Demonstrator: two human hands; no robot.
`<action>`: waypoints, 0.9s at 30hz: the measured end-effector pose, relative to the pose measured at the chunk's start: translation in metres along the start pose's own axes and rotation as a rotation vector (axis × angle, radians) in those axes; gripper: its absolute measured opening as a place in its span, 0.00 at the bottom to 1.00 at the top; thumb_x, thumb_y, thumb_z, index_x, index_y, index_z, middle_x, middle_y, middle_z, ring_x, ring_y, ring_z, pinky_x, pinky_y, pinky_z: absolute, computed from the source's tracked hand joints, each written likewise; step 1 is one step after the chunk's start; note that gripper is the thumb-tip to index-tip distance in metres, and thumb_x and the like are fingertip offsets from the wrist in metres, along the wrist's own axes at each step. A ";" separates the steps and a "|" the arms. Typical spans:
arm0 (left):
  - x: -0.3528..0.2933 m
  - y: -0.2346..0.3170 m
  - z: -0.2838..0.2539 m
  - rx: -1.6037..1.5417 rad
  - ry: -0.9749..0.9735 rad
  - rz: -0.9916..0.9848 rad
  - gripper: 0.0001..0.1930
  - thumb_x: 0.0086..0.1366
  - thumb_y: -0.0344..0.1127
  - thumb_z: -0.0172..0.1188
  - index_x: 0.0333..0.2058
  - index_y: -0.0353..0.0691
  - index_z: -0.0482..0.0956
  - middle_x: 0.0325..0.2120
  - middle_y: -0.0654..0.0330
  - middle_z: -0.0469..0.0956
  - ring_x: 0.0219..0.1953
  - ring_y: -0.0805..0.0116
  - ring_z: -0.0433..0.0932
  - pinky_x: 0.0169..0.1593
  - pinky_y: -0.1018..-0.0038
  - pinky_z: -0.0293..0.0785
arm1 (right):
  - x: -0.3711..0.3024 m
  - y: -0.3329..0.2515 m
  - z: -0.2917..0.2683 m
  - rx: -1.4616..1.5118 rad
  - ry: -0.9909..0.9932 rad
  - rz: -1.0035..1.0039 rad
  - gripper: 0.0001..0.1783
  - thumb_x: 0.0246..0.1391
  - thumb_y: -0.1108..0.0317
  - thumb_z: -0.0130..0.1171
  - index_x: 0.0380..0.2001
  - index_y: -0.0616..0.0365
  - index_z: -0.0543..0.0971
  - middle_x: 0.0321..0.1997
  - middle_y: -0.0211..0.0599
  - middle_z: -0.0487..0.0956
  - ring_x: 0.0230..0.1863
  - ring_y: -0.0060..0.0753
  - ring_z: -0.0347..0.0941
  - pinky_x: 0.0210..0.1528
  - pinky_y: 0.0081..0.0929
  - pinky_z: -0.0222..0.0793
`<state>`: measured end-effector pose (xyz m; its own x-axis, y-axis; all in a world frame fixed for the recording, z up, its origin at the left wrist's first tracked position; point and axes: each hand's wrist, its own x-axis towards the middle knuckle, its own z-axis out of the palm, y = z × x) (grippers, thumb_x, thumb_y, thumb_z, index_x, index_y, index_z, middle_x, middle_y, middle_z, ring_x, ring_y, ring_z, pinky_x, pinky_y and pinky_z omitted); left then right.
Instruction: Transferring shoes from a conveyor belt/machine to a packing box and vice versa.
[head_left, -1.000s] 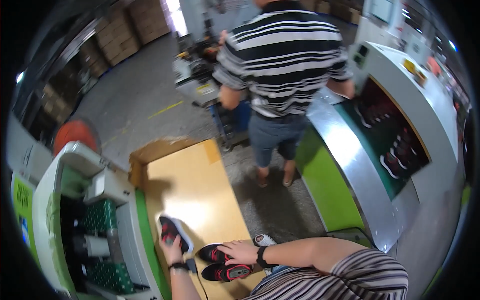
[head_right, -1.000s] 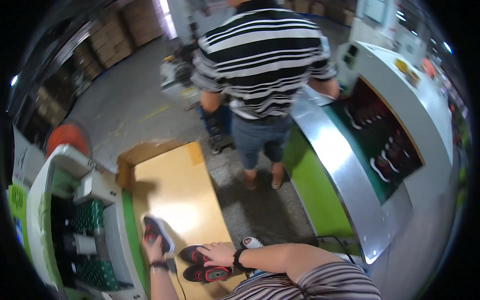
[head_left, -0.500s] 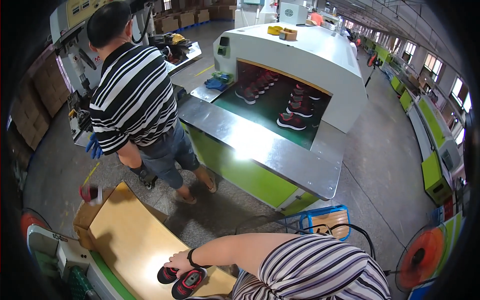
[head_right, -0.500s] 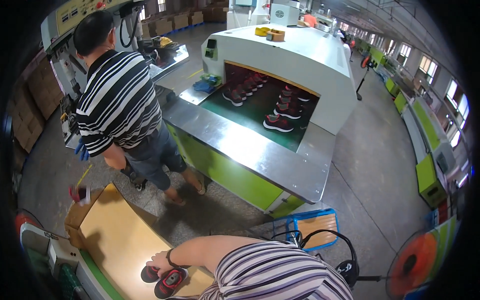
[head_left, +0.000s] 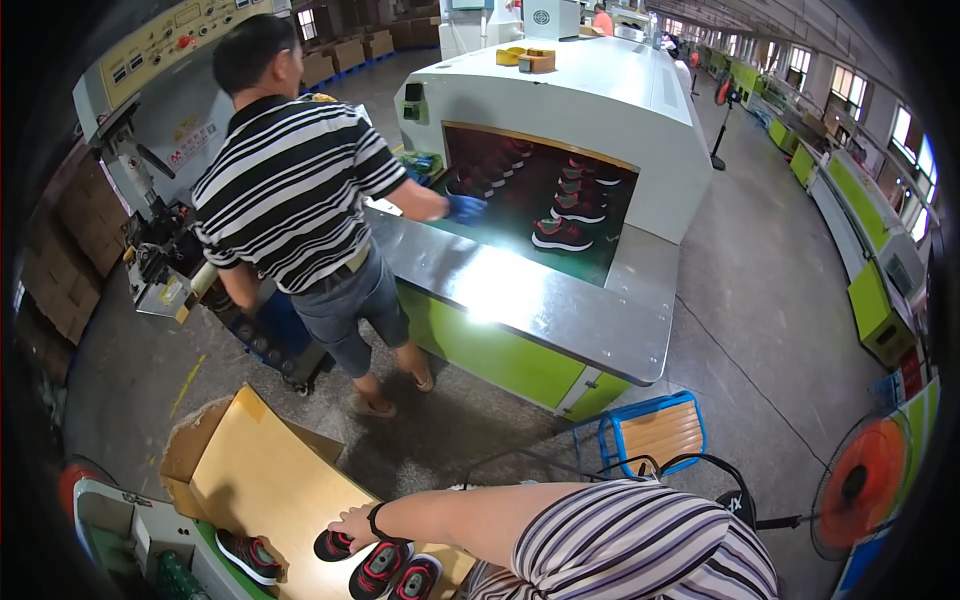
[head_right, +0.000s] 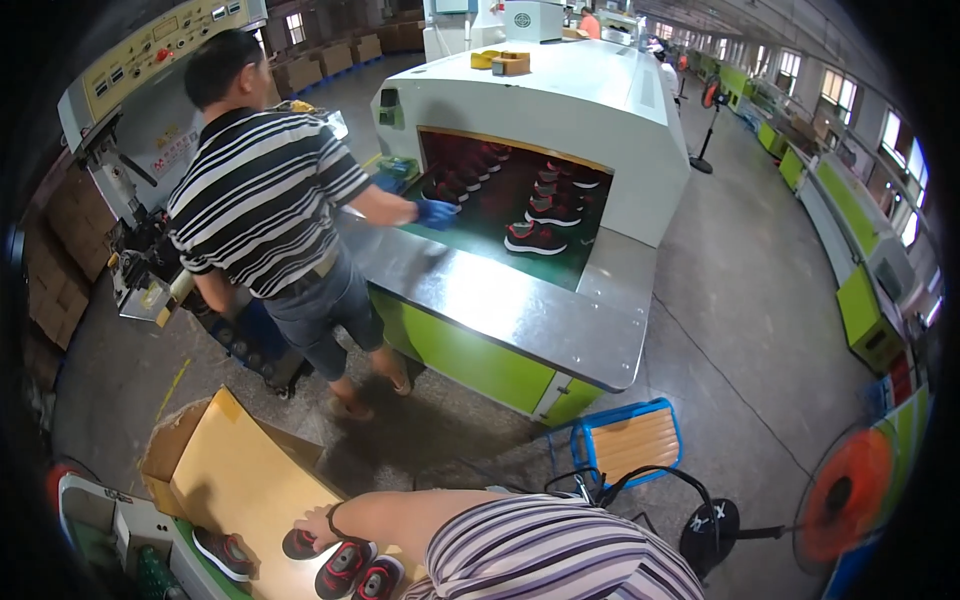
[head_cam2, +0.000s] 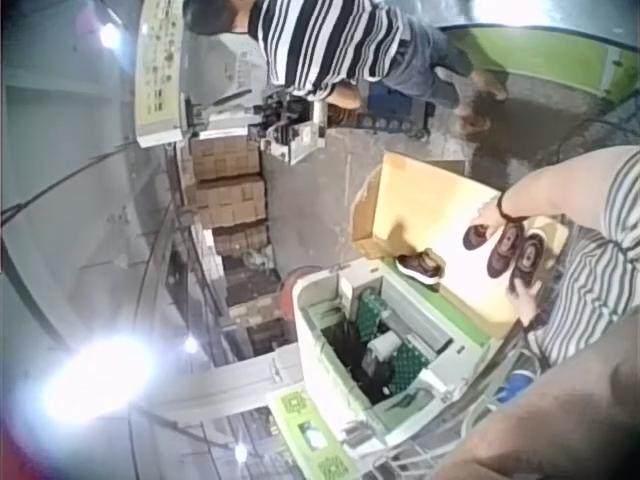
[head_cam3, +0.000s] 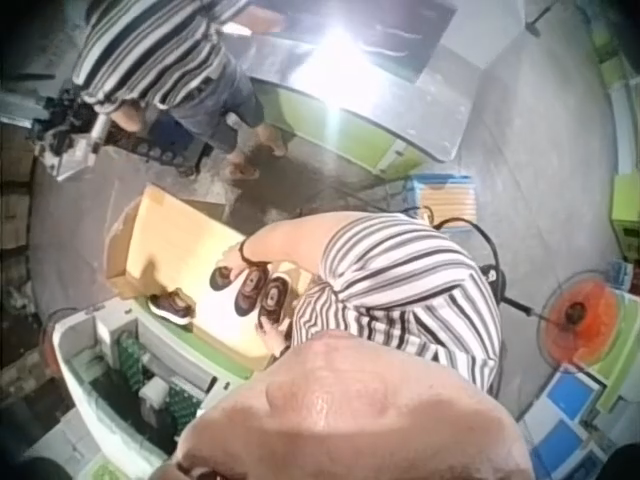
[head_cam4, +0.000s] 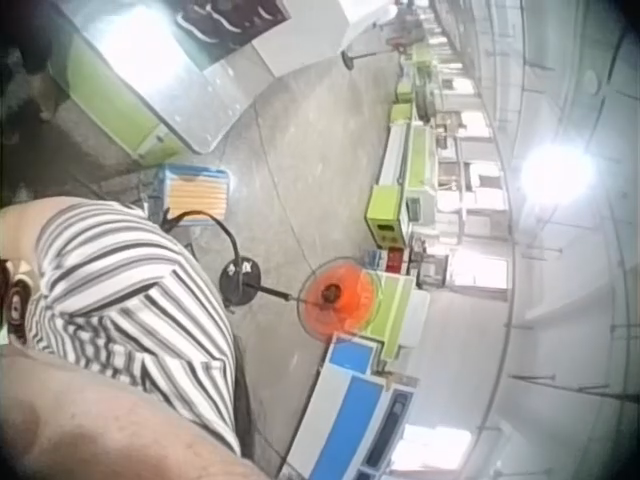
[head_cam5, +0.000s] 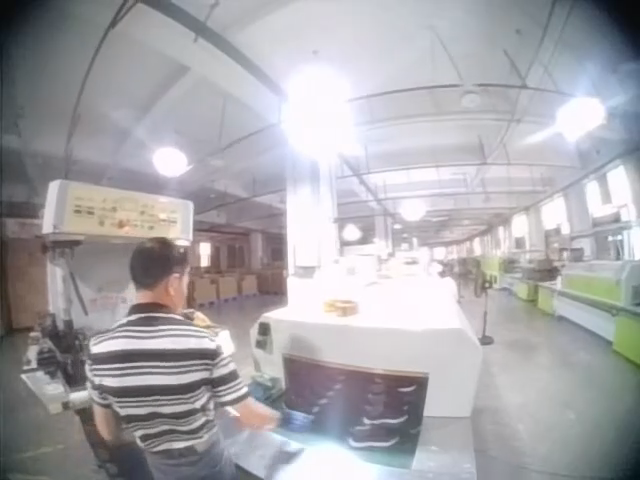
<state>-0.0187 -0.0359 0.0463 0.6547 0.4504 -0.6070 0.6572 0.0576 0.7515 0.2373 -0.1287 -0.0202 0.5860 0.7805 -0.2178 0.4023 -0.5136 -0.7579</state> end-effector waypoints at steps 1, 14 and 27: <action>-0.023 0.027 0.015 0.446 0.318 0.064 0.37 0.68 0.49 0.56 0.65 0.29 0.56 0.59 0.38 0.66 0.57 0.41 0.70 0.59 0.56 0.67 | 0.000 0.005 0.000 0.004 -0.006 0.005 0.43 0.44 0.52 0.69 0.63 0.41 0.62 0.55 0.50 0.71 0.56 0.57 0.70 0.54 0.53 0.68; 0.053 0.015 -0.010 0.391 -0.099 0.165 0.24 0.66 0.46 0.56 0.54 0.33 0.72 0.44 0.39 0.78 0.50 0.47 0.78 0.50 0.59 0.74 | 0.009 0.004 -0.024 0.149 -0.066 -0.265 0.43 0.41 0.55 0.66 0.60 0.61 0.65 0.43 0.54 0.79 0.47 0.57 0.76 0.51 0.45 0.72; 0.258 0.128 -0.113 0.009 0.488 0.407 0.30 0.51 0.42 0.73 0.49 0.32 0.74 0.43 0.51 0.78 0.43 0.57 0.77 0.49 0.62 0.74 | 0.009 0.006 -0.023 0.078 -0.161 -0.175 0.34 0.55 0.51 0.60 0.58 0.60 0.68 0.51 0.56 0.75 0.52 0.57 0.71 0.55 0.46 0.67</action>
<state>0.1922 0.1889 0.0149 0.6090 0.7887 -0.0838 0.3957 -0.2106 0.8939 0.2617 -0.1327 -0.0125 0.3903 0.9049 -0.1696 0.4283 -0.3415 -0.8366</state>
